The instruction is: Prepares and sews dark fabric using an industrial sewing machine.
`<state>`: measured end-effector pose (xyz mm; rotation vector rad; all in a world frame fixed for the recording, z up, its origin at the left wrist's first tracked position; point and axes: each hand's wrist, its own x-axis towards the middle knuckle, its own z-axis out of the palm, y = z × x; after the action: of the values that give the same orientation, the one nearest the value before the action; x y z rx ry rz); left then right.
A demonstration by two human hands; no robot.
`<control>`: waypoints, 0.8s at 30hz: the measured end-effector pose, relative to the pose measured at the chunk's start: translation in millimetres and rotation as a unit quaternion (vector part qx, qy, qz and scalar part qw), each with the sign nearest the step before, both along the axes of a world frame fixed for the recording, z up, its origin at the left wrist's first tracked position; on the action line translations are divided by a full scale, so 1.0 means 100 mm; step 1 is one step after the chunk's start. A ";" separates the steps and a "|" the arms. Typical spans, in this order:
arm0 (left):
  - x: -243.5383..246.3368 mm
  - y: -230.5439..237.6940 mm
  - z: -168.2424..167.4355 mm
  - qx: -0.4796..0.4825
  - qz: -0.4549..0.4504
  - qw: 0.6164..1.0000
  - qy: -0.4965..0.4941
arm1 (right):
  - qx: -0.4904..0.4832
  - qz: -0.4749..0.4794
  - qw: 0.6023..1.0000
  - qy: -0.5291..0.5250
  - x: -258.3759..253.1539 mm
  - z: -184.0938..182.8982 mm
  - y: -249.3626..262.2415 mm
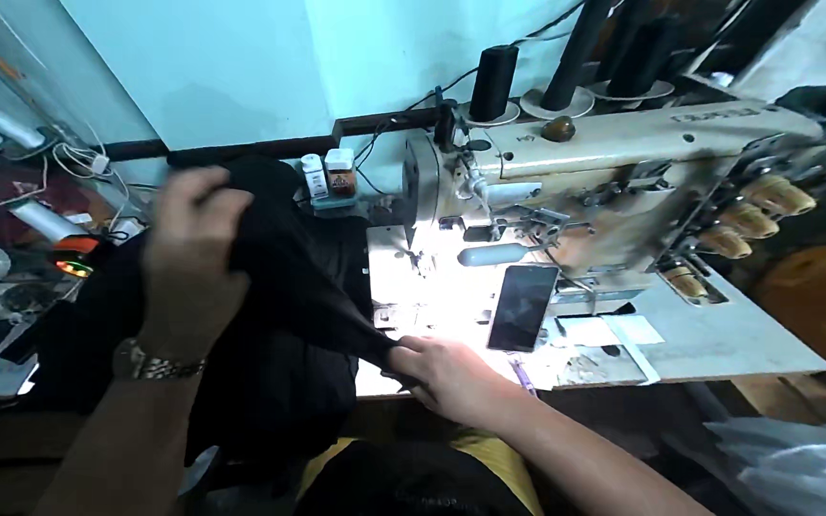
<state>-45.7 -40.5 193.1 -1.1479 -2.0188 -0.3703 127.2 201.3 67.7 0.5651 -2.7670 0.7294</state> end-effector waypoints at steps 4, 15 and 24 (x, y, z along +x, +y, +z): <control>-0.27 0.14 -0.78 -0.322 0.081 0.908 -0.256 | 0.027 -0.098 0.992 -0.075 0.31 -0.64 0.30; 0.22 0.11 -1.09 -0.183 -0.168 0.938 -0.243 | -0.137 -0.141 0.975 0.102 0.12 -0.94 0.07; 0.60 0.08 -1.15 -0.141 -0.208 0.945 -0.207 | -0.120 -0.163 0.968 0.149 -0.30 -0.71 -0.40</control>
<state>14.3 -32.0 77.6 -1.8123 -2.2250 -0.5863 97.1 161.4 -3.0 0.1495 -2.3667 0.8092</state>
